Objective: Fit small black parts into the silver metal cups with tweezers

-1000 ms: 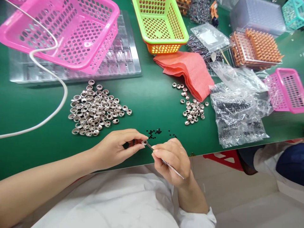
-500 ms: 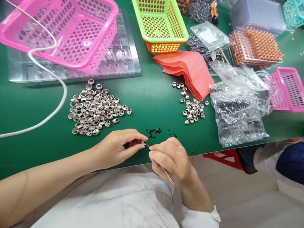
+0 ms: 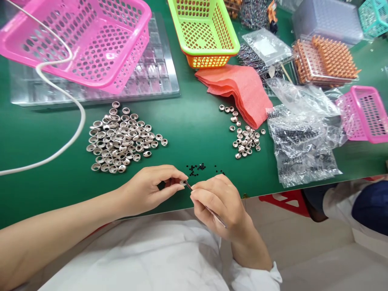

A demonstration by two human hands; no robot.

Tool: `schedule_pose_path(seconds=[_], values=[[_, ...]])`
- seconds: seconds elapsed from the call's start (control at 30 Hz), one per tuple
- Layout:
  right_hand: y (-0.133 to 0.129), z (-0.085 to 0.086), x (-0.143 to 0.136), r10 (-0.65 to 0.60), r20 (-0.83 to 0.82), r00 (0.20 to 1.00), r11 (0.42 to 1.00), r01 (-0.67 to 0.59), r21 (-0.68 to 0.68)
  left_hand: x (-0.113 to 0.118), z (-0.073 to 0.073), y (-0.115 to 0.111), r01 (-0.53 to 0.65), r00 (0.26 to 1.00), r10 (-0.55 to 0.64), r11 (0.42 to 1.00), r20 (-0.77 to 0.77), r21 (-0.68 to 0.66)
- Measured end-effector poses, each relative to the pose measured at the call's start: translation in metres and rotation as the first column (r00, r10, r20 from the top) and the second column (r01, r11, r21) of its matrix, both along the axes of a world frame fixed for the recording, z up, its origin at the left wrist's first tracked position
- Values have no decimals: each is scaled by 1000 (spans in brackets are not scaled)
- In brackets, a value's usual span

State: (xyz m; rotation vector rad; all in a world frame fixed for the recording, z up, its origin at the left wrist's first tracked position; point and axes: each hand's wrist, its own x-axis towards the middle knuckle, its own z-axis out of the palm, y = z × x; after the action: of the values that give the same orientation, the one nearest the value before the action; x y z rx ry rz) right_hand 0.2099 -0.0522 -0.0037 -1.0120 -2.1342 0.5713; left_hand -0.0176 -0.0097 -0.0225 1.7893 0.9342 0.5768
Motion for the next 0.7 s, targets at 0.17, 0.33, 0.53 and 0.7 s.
schedule_pose_path(seconds=[0.17, 0.33, 0.53, 0.7], values=[[-1, -1, 0, -23, -30, 999, 1000, 23, -10, 1, 2, 0, -7, 1000, 8, 999, 10, -46], [-3, 0, -1, -39, -69, 997, 999, 39, -7, 0, 3, 0, -12, 1000, 13, 998, 6, -63], [-7, 6, 3, -137, -197, 971, 991, 133, -35, 0, 4, 1, -6, 1000, 8, 996, 26, -88], [-12, -4, 4, -98, -170, 981, 994, 88, -67, -2, 3, 0, 34, 996, -28, 997, 86, -70]])
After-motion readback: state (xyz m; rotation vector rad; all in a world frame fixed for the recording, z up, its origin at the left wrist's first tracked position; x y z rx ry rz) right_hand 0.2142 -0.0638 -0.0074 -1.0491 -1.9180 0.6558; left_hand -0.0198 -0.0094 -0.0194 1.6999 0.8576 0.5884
